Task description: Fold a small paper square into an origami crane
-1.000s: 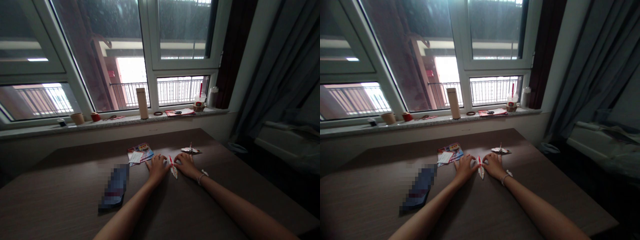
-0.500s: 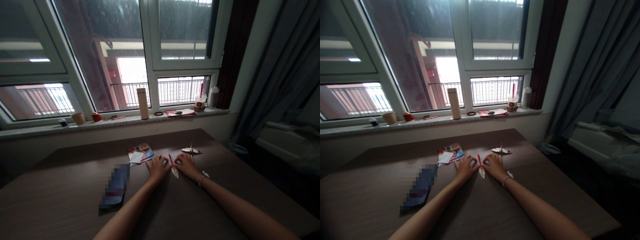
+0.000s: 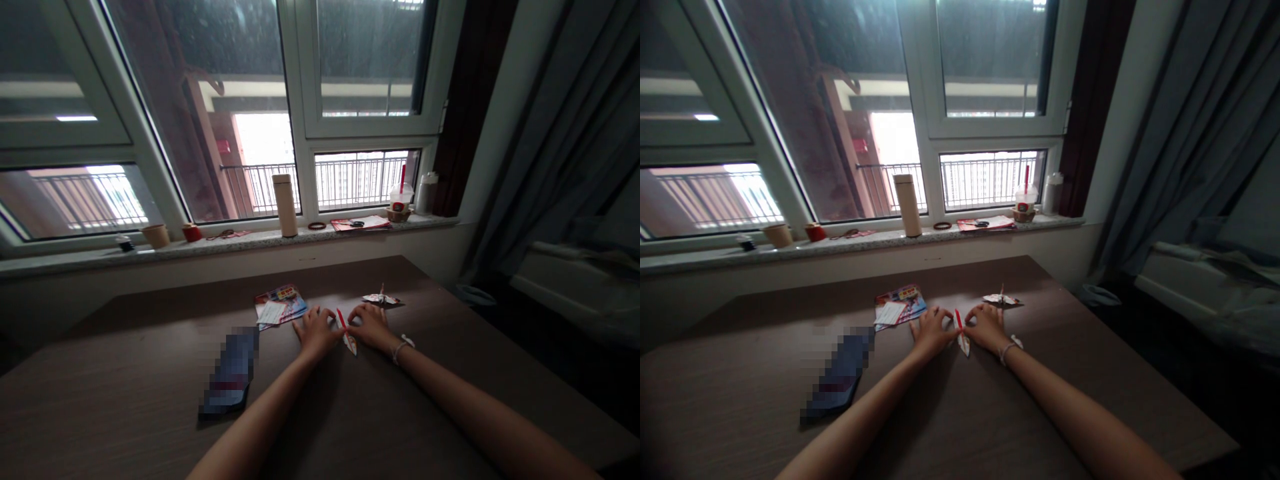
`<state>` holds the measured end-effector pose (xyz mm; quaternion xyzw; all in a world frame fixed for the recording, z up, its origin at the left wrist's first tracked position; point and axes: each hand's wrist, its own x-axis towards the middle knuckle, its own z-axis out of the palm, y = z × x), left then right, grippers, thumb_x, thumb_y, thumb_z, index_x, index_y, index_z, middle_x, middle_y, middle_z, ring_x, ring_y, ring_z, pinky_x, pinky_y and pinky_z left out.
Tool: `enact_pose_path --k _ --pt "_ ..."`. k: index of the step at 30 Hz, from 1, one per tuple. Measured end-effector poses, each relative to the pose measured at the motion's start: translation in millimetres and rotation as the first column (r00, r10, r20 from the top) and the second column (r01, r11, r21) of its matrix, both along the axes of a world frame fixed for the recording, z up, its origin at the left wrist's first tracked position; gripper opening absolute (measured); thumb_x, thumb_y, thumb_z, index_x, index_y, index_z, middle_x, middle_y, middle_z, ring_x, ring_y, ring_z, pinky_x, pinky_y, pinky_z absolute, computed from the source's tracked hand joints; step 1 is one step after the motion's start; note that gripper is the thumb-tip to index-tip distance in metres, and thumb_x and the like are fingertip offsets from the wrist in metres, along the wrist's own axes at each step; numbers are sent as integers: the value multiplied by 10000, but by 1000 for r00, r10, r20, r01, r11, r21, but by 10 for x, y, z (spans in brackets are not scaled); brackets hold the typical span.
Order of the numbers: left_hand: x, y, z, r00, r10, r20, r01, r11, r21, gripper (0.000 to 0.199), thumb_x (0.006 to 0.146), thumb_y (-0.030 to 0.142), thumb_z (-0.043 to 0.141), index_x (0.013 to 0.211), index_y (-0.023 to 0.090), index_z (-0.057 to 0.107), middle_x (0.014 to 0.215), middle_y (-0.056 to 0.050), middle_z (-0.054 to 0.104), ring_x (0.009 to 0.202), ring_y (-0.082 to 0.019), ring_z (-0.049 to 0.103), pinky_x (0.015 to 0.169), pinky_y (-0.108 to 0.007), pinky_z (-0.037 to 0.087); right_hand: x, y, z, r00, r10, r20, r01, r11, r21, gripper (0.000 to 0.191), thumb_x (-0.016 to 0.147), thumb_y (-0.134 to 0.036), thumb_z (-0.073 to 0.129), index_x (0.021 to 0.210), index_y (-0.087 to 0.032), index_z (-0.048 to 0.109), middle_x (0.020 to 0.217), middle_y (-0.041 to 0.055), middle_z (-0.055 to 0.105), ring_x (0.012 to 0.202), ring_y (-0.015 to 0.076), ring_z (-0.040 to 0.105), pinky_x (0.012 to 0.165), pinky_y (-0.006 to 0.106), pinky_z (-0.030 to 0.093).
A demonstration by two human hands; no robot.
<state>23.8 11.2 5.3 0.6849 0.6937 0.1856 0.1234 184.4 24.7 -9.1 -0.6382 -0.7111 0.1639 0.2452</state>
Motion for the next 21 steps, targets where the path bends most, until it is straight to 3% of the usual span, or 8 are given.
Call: enact_pose_path --k 8,21 --pt "-21 -20 -58 999 -36 12 35 998 57 323 800 456 639 1076 288 634 1471 -89 441 1408 -318 299 1106 -700 119 36 -29 -32 999 37 -3 -37 999 36 169 825 -383 641 954 -286 693 1199 32 568 1215 253 441 1083 433 212" --pt "-56 38 -19 1000 -20 -6 20 998 -57 340 792 456 638 1106 327 635 1498 -76 407 1423 -309 288 1141 -636 101 41 37 -14 999 30 -16 -30 999 -21 165 776 -354 685 923 -284 710 1200 25 576 1228 252 430 1068 402 227"
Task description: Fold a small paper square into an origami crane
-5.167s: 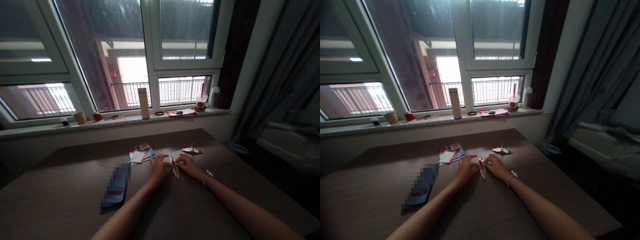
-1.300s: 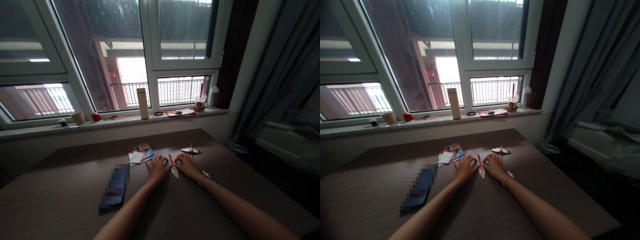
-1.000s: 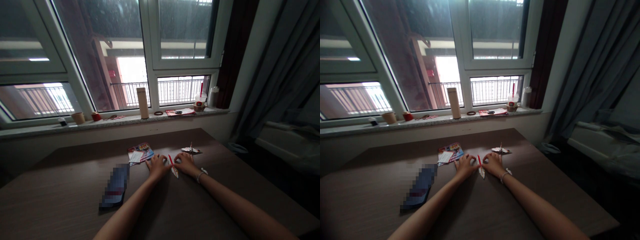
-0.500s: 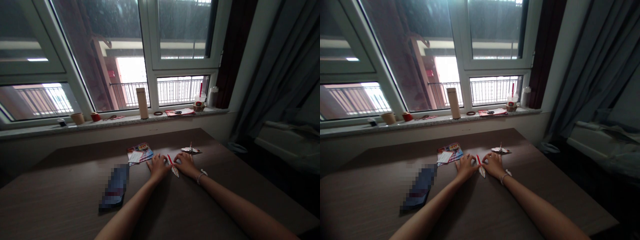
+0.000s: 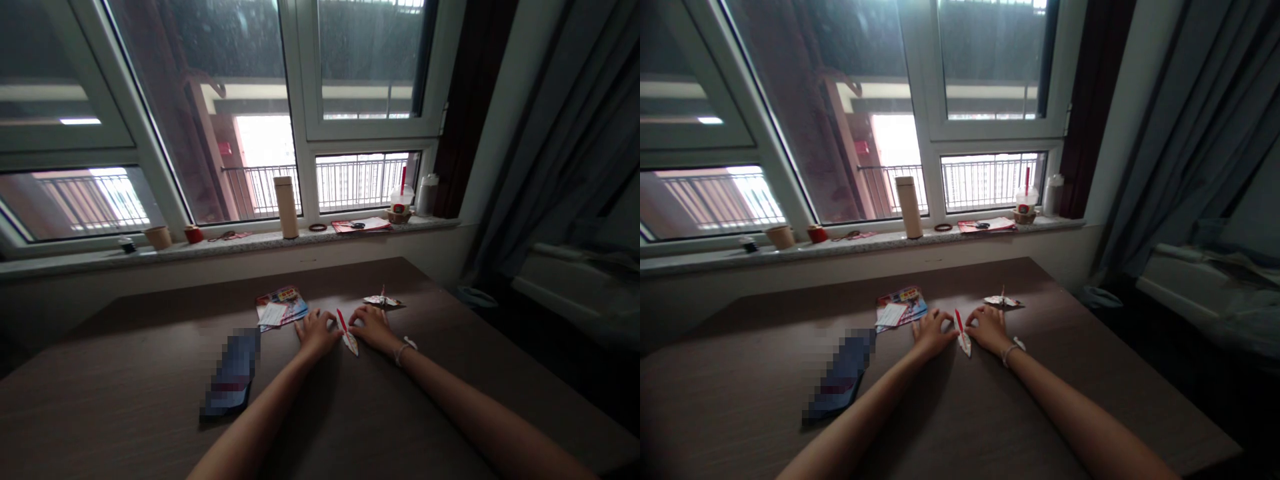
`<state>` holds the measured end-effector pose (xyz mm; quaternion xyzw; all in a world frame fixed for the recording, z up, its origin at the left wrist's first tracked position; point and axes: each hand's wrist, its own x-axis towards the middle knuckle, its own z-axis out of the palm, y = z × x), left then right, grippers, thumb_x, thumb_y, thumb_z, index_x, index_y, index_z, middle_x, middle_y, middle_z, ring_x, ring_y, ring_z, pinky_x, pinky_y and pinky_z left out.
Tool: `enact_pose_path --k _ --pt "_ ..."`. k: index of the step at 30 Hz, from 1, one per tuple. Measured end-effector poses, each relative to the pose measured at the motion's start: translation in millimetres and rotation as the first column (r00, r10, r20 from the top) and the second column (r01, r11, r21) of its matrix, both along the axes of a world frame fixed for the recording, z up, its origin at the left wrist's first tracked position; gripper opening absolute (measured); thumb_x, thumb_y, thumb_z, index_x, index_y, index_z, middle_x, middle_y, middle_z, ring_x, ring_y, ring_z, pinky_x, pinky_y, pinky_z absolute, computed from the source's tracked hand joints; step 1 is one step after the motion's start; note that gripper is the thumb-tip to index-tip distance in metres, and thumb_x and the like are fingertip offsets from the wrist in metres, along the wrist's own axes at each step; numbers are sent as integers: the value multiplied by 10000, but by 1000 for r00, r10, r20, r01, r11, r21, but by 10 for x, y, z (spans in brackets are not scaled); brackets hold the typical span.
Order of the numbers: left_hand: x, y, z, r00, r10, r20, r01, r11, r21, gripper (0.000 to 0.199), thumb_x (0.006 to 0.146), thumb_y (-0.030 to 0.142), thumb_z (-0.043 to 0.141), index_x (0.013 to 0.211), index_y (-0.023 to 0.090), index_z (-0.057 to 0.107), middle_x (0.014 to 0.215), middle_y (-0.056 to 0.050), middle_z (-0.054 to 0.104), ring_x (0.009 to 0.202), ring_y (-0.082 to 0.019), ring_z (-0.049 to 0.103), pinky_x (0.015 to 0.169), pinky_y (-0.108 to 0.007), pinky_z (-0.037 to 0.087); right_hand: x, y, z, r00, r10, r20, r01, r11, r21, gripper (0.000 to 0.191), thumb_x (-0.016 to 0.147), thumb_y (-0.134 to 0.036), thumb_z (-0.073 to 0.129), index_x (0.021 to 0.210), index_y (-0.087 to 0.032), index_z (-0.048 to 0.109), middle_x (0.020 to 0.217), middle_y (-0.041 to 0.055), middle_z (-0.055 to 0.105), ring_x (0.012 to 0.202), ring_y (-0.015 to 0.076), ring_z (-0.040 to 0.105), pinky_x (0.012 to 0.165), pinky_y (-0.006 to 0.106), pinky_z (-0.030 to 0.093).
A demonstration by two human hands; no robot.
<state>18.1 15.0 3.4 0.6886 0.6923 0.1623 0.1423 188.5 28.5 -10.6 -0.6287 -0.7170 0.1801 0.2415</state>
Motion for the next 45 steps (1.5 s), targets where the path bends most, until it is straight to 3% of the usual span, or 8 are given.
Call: enact_pose_path --k 9,14,26,34,41,45 --pt "3 5 -35 1000 7 23 -8 999 44 466 769 447 659 1212 328 578 1488 -92 414 1405 -308 317 1136 -636 135 -31 -3 -2 1000 -11 5 11 1000 1 151 794 -319 674 939 -281 696 1219 28 563 1234 273 428 1093 461 183" --pt "0 -44 -48 999 -23 24 21 996 82 386 799 430 633 1164 305 626 1499 -97 409 1426 -306 283 1136 -651 102 -38 -53 -35 1000 -2 5 2 998 70 157 810 -317 657 959 -271 677 1187 36 574 1205 263 447 1087 461 210" --pt "-32 -80 -68 990 -35 140 12 986 164 262 775 386 702 1031 331 712 1392 -61 530 1363 -285 377 1152 -607 108 22 -91 -101 997 73 -17 -69 984 165 242 850 -403 626 1052 -296 704 1200 53 594 1222 266 463 1114 505 185" --pt "-24 -89 -48 978 -29 205 -12 980 198 52 782 302 705 802 289 751 1345 -35 567 1312 -288 421 1143 -604 126 15 -136 -32 993 98 -61 -84 978 193 236 849 -408 624 998 -272 748 1168 62 641 1175 272 511 1056 461 273" --pt "-48 -66 -94 964 -75 254 2 961 275 41 784 318 711 806 303 742 1353 -5 559 1304 -274 412 1134 -562 172 39 -66 -131 977 116 -178 -72 969 237 190 847 -389 629 865 -258 765 1126 49 664 1157 254 514 1046 422 313" --pt "-43 -73 -80 965 -43 257 -35 956 293 108 799 353 690 885 301 731 1349 -19 558 1285 -255 431 1125 -510 222 56 -18 -180 960 127 -248 -60 963 262 179 833 -389 650 800 -245 753 1115 47 666 1150 243 514 1028 391 351"
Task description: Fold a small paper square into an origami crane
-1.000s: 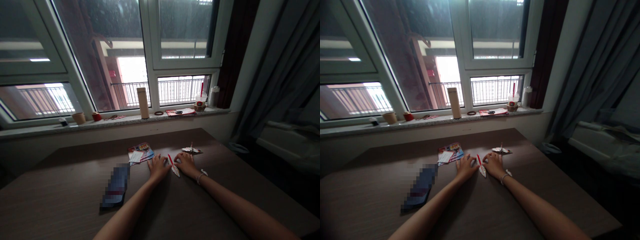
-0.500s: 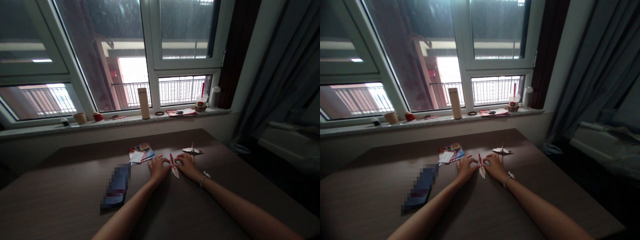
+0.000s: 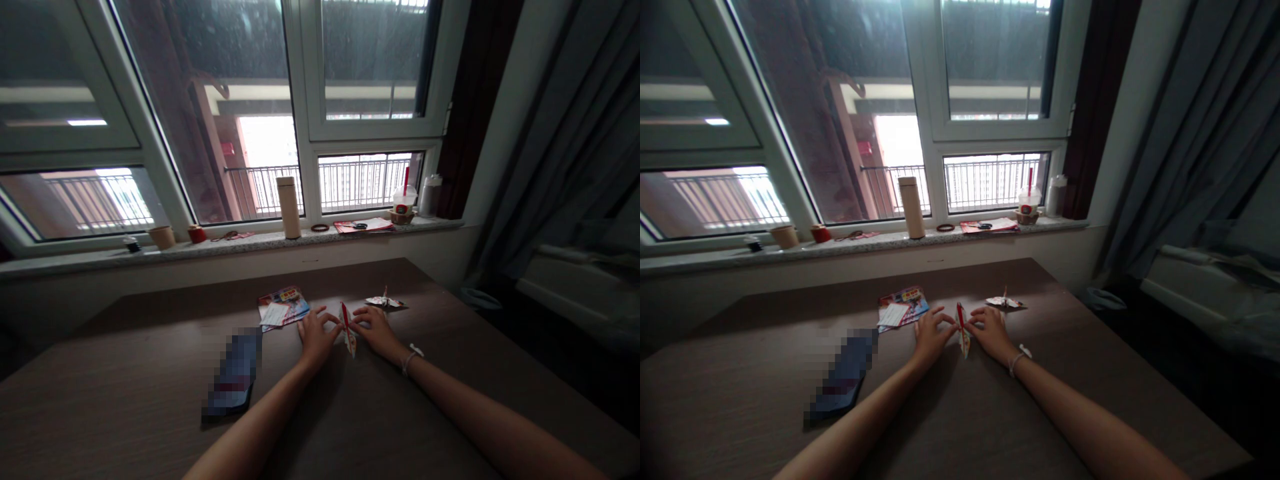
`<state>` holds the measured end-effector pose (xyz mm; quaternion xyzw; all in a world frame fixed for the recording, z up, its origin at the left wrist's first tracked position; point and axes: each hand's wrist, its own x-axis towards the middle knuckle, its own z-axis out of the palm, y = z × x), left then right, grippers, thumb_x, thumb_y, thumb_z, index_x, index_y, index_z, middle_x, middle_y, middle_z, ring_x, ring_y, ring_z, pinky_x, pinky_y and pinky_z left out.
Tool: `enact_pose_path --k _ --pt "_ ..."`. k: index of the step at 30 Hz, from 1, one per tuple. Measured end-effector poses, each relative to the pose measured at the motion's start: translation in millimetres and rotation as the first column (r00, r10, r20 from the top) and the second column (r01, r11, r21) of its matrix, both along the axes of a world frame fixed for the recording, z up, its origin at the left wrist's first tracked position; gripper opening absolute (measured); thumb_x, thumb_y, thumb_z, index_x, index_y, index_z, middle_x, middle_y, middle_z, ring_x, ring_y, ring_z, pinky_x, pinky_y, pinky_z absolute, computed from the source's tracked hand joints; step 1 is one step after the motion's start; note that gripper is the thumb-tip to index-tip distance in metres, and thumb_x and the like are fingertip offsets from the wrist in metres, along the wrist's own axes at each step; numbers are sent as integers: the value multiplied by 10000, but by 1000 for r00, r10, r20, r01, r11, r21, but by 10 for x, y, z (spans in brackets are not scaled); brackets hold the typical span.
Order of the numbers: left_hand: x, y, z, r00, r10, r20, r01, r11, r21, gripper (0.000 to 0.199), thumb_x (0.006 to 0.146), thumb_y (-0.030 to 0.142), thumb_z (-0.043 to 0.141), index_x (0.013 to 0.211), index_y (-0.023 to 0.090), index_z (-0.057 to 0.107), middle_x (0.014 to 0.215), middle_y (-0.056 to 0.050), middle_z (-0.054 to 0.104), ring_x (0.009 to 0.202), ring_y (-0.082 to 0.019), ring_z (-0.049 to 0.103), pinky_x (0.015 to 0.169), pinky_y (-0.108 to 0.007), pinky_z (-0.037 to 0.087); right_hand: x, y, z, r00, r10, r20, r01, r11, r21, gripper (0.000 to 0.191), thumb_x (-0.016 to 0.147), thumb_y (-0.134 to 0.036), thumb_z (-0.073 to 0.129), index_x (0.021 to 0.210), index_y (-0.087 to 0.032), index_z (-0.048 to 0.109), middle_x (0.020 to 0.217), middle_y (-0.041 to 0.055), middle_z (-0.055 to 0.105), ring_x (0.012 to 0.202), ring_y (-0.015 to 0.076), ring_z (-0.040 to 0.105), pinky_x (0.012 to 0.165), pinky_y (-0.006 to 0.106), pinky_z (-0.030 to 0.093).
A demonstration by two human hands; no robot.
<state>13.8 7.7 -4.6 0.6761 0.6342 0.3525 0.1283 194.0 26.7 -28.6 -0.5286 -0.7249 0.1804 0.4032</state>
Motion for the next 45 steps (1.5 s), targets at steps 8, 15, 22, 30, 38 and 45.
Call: enact_pose_path --k 8,15,22,30,38,45 --pt "23 9 -3 999 -27 -42 23 997 -77 125 821 383 660 824 300 754 1398 -12 532 1347 -288 368 1152 -592 111 17 6 20 999 45 2 -45 999 -3 144 839 -355 657 788 -244 732 1112 40 660 1163 240 500 1045 391 339" --pt "79 -56 61 998 -53 -25 50 995 -90 105 820 286 651 773 246 736 1439 -17 506 1355 -289 348 1152 -601 121 -12 -30 17 994 100 49 -100 995 9 158 859 -334 627 792 -216 708 1130 54 625 1187 231 446 1071 390 317" --pt "115 -93 59 999 -37 14 37 998 -53 90 809 247 655 750 236 721 1438 -19 496 1354 -272 347 1160 -570 160 -4 -23 32 995 95 24 -95 996 3 138 842 -324 651 775 -217 705 1094 53 620 1169 231 452 1065 391 329" --pt "104 -75 37 999 -35 10 36 998 -47 106 824 325 646 831 278 741 1400 -4 531 1333 -267 374 1155 -539 177 6 -12 26 997 75 17 -76 997 21 127 826 -341 671 777 -231 713 1119 49 627 1173 238 462 1072 411 322" --pt "136 -84 42 998 -63 -27 61 995 -80 85 795 300 660 774 261 733 1418 -18 516 1348 -278 355 1156 -574 155 -25 -58 49 988 129 81 -128 992 -15 107 833 -278 621 792 -216 698 1191 51 586 1207 229 416 1088 389 312" --pt "160 -71 13 998 -57 -26 56 998 -38 109 826 251 610 796 240 714 1407 -27 534 1336 -268 373 1148 -546 208 -34 -28 14 994 104 19 -104 995 11 142 848 -350 639 843 -231 718 1124 53 613 1191 231 442 1075 401 320"
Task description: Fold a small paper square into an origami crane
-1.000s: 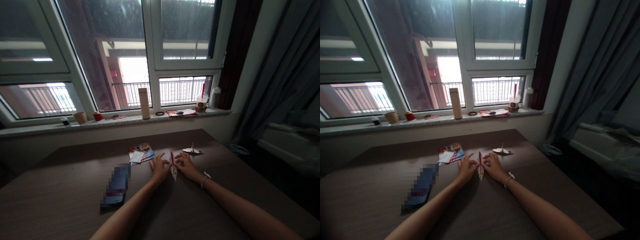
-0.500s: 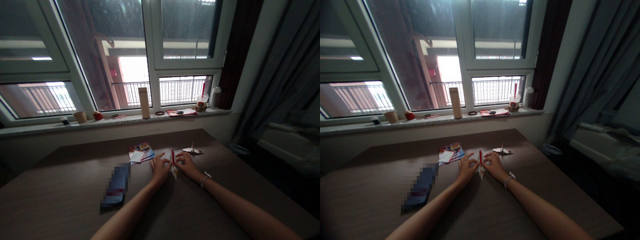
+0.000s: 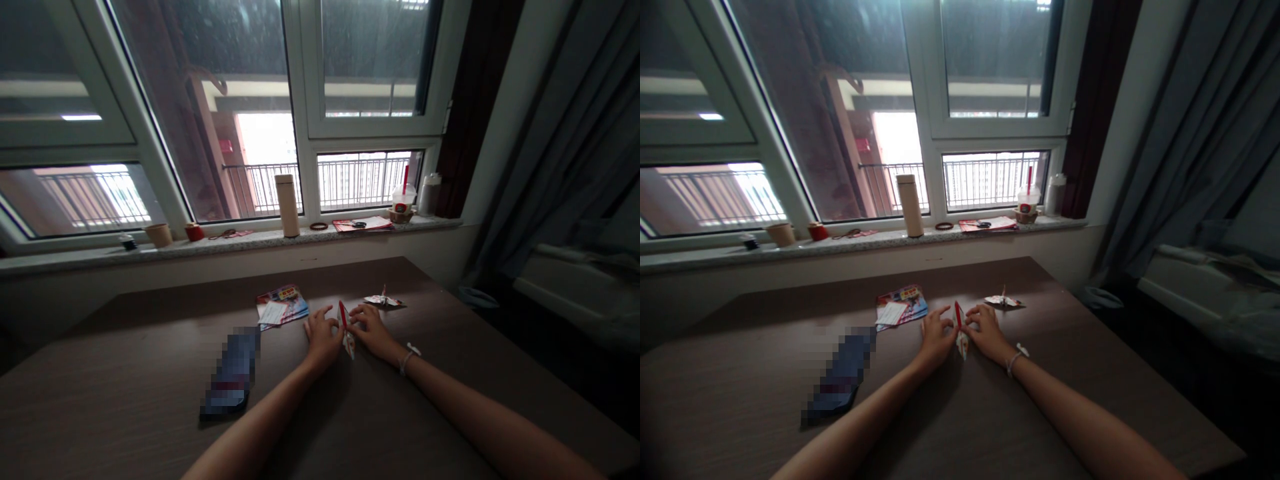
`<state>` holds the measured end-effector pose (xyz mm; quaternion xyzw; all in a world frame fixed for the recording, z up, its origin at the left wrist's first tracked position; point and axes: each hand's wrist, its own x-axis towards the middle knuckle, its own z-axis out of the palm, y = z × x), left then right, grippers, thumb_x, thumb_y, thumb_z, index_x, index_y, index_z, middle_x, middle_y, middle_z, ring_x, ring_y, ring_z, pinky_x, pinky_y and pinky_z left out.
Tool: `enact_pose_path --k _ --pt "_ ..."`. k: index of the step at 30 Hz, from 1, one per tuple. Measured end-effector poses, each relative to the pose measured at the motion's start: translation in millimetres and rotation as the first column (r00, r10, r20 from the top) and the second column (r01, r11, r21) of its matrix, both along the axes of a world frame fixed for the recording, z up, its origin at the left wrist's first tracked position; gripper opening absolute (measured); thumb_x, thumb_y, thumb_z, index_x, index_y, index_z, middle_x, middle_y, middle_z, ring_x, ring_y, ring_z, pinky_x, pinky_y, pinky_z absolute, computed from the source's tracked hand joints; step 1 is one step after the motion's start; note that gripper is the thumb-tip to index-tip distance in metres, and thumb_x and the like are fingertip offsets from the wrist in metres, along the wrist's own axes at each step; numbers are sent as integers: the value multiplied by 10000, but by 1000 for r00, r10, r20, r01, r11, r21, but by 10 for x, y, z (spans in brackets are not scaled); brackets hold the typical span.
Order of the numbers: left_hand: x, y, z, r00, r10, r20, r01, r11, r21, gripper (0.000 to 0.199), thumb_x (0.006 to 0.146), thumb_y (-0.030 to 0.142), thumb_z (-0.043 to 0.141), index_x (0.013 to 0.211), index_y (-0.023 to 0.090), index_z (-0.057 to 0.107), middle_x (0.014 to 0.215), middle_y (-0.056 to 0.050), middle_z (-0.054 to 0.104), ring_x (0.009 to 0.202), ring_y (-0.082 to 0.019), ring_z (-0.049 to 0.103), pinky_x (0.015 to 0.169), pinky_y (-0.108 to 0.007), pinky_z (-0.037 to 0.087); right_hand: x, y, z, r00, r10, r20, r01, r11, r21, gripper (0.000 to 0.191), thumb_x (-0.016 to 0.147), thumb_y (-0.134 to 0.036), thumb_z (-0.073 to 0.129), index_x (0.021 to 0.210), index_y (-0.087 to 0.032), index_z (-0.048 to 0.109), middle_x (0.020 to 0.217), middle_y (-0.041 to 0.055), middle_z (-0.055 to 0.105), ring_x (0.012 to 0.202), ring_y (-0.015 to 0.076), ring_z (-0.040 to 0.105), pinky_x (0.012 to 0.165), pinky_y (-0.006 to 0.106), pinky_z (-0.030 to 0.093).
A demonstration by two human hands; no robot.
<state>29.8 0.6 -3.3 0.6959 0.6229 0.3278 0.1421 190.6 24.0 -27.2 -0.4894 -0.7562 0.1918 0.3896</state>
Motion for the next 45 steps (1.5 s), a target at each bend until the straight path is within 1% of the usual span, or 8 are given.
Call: enact_pose_path --k 3,8,16,22,27,31,34,45 --pt "-25 26 -22 999 14 37 -15 1000 18 91 820 269 639 817 251 729 1369 -17 570 1306 -257 409 1141 -499 247 22 40 -28 998 -39 -45 39 999 1 128 828 -347 667 795 -237 722 1075 49 629 1143 231 485 1051 407 340" --pt "-46 50 -37 991 57 118 -60 998 27 66 787 290 701 778 251 753 1330 -14 593 1285 -246 423 1118 -418 309 42 67 -44 996 -37 -86 38 999 13 110 820 -312 672 769 -231 726 1057 53 649 1124 232 509 1030 414 349" --pt "-20 15 -25 992 44 119 -49 998 43 74 789 267 704 743 221 738 1350 -43 568 1288 -254 421 1122 -435 302 4 28 -5 998 -59 -34 59 998 8 83 814 -224 646 748 -217 696 1059 52 640 1149 231 483 1042 397 336" --pt "30 -1 -33 994 10 112 -18 997 73 59 792 218 691 743 210 723 1370 -53 545 1297 -246 402 1132 -422 298 -55 -1 40 993 -119 3 119 993 -18 92 783 -143 615 728 -205 655 1024 61 612 1097 235 487 1011 370 365" --pt "-1 58 -73 987 5 163 -21 995 97 54 773 171 702 787 210 737 1374 -60 541 1308 -260 400 1126 -456 301 -35 7 36 989 -145 -38 145 989 0 71 797 -185 634 762 -209 691 1009 62 602 1082 245 490 1002 388 370" --pt "-28 90 -119 982 15 189 -39 991 125 64 765 144 692 739 191 727 1349 -70 550 1299 -273 420 1124 -461 307 -24 -2 22 993 -110 -52 112 993 33 61 808 -248 670 810 -222 725 1040 64 614 1101 251 493 1017 402 354" --pt "-40 98 -133 979 30 202 -57 990 128 65 776 167 684 727 190 721 1343 -67 551 1295 -273 428 1126 -453 308 -21 -2 13 993 -101 -60 103 994 36 89 823 -292 673 804 -230 735 1040 64 628 1107 256 498 1015 410 352" --pt "-65 102 -127 983 15 185 -32 996 89 61 784 239 704 759 199 742 1359 -68 552 1297 -273 419 1130 -460 294 -10 13 1 980 -92 -177 107 991 81 154 826 -357 661 781 -226 727 1022 67 641 1086 252 524 1003 413 369"
